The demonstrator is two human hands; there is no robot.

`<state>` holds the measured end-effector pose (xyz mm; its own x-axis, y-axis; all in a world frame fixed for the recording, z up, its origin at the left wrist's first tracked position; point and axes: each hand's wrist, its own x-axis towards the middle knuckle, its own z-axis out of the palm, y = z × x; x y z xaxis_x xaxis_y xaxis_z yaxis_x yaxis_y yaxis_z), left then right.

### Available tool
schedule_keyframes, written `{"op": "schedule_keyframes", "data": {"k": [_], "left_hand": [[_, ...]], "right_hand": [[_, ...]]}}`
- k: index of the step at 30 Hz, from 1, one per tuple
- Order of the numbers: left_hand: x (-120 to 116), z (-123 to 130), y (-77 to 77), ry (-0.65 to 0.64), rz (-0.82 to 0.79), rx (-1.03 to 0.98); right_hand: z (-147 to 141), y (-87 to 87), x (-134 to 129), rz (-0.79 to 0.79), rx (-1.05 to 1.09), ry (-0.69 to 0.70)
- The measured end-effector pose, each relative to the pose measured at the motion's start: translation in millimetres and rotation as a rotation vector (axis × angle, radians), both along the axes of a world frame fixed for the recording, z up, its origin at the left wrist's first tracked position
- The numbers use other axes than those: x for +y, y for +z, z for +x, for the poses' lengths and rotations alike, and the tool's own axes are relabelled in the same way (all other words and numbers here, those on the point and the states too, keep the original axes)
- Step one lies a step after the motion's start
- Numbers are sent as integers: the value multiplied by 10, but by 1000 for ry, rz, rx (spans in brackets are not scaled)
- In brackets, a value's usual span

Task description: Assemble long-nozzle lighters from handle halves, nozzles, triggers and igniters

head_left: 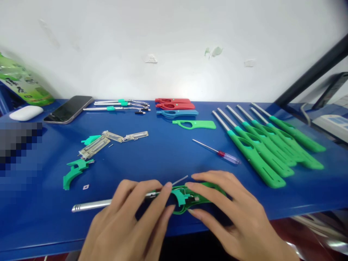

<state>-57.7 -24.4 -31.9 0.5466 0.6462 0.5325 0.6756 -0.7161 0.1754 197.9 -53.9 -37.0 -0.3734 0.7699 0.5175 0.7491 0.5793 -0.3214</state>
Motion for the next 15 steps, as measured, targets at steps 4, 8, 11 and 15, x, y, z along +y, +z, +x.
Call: {"op": "schedule_keyframes", "data": {"k": [4,8,11,15], "left_hand": [[73,-178,104,9,-24,-76],[125,-306,117,-37,-112,-19],[132,-310,72,-41,-137,8],[139,-263,36,-20,-156,-32]], "right_hand": [[10,-25,2,-12,-19,-6],[6,-31,17,-44,-31,-11],[-1,-33,30,-58,-48,-31],[9,-13,33,-93,-64,-30]]}}
